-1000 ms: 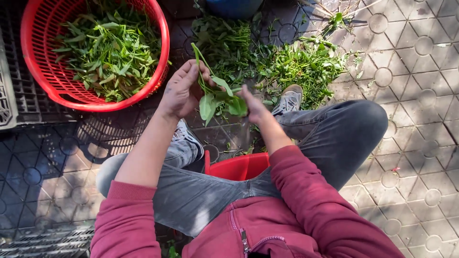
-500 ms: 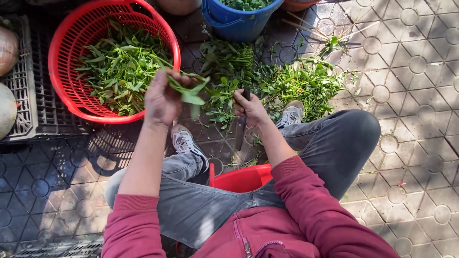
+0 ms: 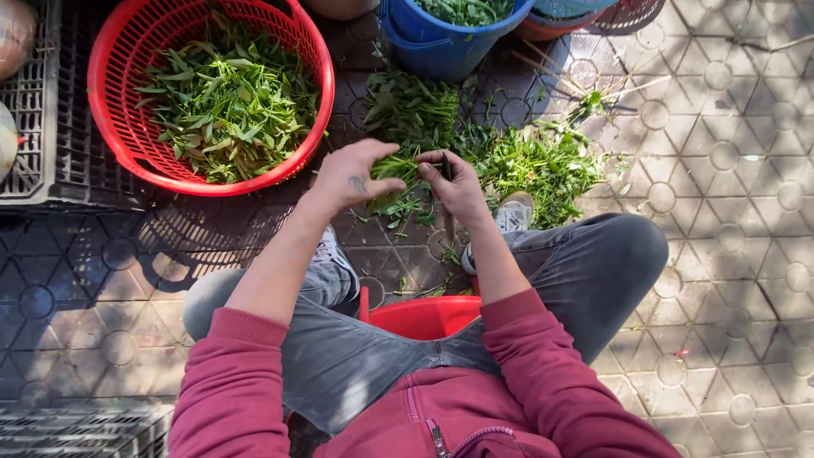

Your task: The person is sitting and trimming the stems of leafy greens using a small knife, then placing the cleaned greens into a red plastic basket.

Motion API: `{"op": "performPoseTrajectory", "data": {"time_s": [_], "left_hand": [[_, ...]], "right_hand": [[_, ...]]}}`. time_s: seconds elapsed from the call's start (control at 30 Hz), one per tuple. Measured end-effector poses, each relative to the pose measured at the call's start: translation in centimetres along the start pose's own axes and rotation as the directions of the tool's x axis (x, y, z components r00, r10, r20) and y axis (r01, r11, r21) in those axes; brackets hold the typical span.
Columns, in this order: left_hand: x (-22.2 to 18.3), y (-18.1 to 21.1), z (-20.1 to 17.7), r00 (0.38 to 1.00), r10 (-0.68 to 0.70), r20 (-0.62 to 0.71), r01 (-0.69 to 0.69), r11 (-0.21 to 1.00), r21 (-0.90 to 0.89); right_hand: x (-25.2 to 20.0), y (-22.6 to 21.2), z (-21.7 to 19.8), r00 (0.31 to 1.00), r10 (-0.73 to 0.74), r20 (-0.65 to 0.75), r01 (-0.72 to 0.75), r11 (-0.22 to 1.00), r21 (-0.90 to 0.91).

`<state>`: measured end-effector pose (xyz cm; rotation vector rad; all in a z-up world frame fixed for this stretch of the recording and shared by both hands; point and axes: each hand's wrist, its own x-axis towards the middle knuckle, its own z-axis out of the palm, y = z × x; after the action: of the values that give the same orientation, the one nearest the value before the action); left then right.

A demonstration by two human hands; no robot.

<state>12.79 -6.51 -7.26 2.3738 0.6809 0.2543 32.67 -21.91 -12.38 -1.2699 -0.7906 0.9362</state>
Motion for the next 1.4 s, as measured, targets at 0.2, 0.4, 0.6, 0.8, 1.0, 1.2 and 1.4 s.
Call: {"op": "performPoseTrajectory", "data": {"time_s": [0.2, 0.4, 0.6, 0.8, 1.0, 1.2, 1.4], "left_hand": [[0.4, 1.1, 0.2, 0.969, -0.237, 0.065, 0.242, 0.875, -0.42], [0.2, 0.3, 0.0, 0.965, -0.253, 0.066, 0.24, 0.755, -0.61], [-0.3, 0.9, -0.3, 0.957, -0.289, 0.034, 0.233, 0.693, -0.683], [-0.5, -1.0, -0.5, 0.946, -0.325, -0.015, 0.23, 0.699, -0.677], [-0.7, 0.6, 0.9, 0.951, -0.306, 0.042, 0.249, 0.679, -0.691], [-1.3, 0.7, 4.2, 0.956, -0.291, 0.047, 0.24, 0.678, -0.695], [-2.4, -1.6, -9.6, 0.921, -0.305, -0.243, 0.319, 0.948, 0.019]], "right_hand": [[0.1, 1.0, -0.6, 0.995, 0.038, -0.089, -0.024, 0.988, 0.154], [0.3, 2.4, -1.3, 0.987, 0.144, -0.076, -0.106, 0.924, 0.368], [0.3, -0.5, -1.3, 0.951, 0.306, -0.03, -0.27, 0.877, 0.397], [0.4, -0.6, -1.6, 0.927, 0.365, 0.087, -0.366, 0.828, 0.426], [1.0, 4.0, -0.3, 0.953, 0.294, -0.074, -0.23, 0.86, 0.455], [0.7, -2.6, 0.2, 0.8, 0.401, -0.447, -0.168, 0.864, 0.474], [2.1, 2.1, -9.0, 0.376, 0.757, -0.534, -0.022, 0.583, 0.812]]}}
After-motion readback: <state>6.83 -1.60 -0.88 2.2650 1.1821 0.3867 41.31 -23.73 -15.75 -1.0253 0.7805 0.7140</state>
